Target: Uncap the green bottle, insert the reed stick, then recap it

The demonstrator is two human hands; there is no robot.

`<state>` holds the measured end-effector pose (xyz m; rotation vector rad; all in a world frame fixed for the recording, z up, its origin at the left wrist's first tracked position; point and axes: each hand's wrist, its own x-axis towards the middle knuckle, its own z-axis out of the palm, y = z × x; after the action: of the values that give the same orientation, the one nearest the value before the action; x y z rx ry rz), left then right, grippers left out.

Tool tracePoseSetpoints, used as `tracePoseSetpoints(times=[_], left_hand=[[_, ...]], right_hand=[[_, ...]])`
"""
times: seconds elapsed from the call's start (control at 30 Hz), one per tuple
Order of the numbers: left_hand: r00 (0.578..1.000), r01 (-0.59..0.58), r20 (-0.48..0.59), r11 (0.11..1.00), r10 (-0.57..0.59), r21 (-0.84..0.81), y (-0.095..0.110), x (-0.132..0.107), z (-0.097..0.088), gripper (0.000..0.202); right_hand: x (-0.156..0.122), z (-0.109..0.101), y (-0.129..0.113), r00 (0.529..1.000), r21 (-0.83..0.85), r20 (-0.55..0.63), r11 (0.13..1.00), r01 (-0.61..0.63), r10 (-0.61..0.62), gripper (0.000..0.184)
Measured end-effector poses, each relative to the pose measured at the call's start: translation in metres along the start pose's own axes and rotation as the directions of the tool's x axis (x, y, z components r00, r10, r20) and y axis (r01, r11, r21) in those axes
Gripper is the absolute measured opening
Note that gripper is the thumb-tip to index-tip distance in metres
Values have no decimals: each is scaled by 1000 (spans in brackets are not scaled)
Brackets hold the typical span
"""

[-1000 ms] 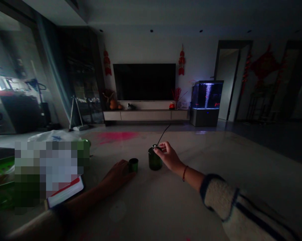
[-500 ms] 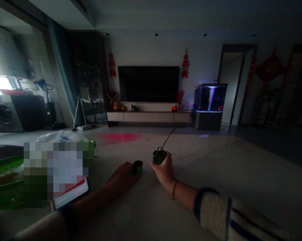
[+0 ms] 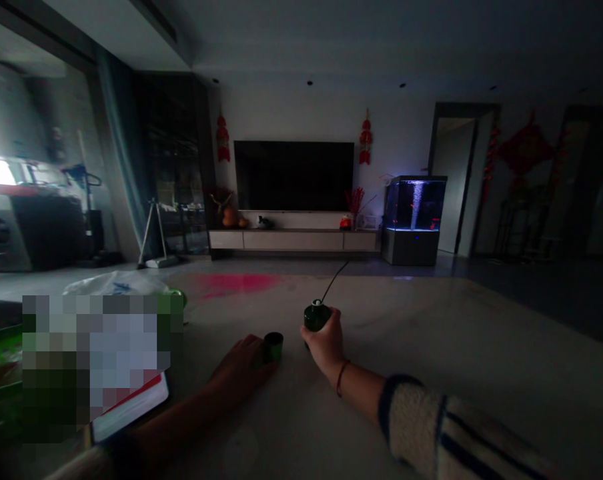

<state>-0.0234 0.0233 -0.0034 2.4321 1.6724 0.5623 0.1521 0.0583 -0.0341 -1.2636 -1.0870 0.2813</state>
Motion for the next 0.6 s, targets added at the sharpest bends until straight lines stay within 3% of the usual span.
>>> tracePoseSetpoints(times=[0.6], left_hand=[[1000,16,0,1000,-16,-11,-3,2,1,30]], right_hand=[[51,29,23,994,57,104,997,-47,41,53]])
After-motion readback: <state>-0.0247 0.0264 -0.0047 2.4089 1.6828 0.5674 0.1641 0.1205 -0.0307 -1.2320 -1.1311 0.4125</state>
